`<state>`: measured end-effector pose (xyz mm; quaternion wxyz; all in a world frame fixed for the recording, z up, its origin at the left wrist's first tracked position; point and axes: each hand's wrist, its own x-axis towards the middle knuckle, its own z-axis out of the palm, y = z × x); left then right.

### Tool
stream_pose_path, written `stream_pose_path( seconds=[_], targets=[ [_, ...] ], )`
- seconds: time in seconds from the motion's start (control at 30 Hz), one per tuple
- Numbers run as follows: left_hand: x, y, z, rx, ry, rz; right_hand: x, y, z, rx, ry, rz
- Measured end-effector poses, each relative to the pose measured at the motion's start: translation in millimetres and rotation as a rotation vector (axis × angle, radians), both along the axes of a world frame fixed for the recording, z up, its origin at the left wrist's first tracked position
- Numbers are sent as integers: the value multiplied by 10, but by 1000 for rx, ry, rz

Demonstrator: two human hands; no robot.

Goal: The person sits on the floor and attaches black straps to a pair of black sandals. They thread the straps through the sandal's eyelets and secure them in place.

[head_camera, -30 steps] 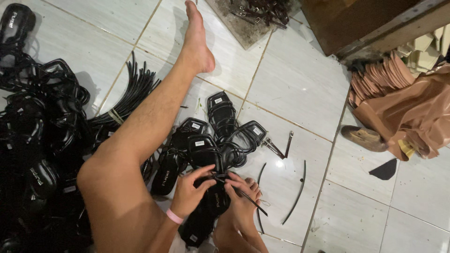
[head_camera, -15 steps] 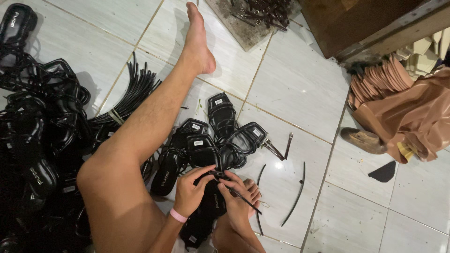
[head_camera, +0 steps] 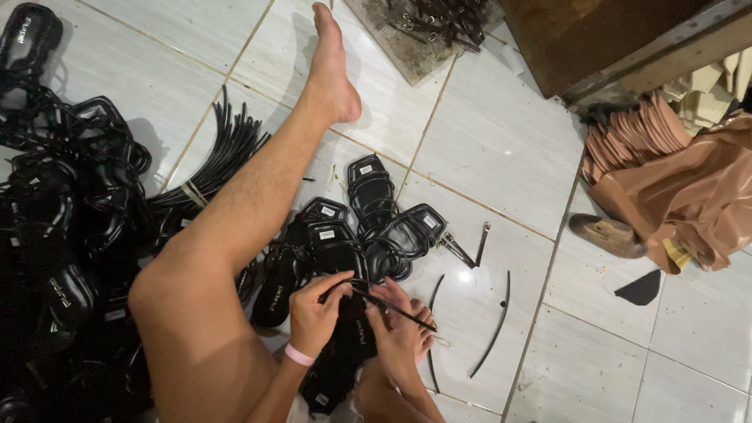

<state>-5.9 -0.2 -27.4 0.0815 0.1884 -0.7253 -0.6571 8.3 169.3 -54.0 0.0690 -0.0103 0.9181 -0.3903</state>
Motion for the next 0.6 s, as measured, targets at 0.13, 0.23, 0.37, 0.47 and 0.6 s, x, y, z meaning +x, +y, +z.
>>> stream_pose_path(
  seconds=[0.13,0.23,0.37,0.47,0.6],
  targets=[
    [5,-23,30,-30,33,-105,-127,-77,22,-738,-162,-375],
    [25,-21,55,-29,71,-185,-213,-67,70,-725,-90,-459],
    [28,24,37,-67,103,-171,-329,-58,198,-617,-14,-412],
    [37,37,-2,-17,62,-154,-417,-69,324,-405,129,-270],
    [68,36,-47,72,14,-124,-489,-72,498,-75,272,-19]
  ],
)
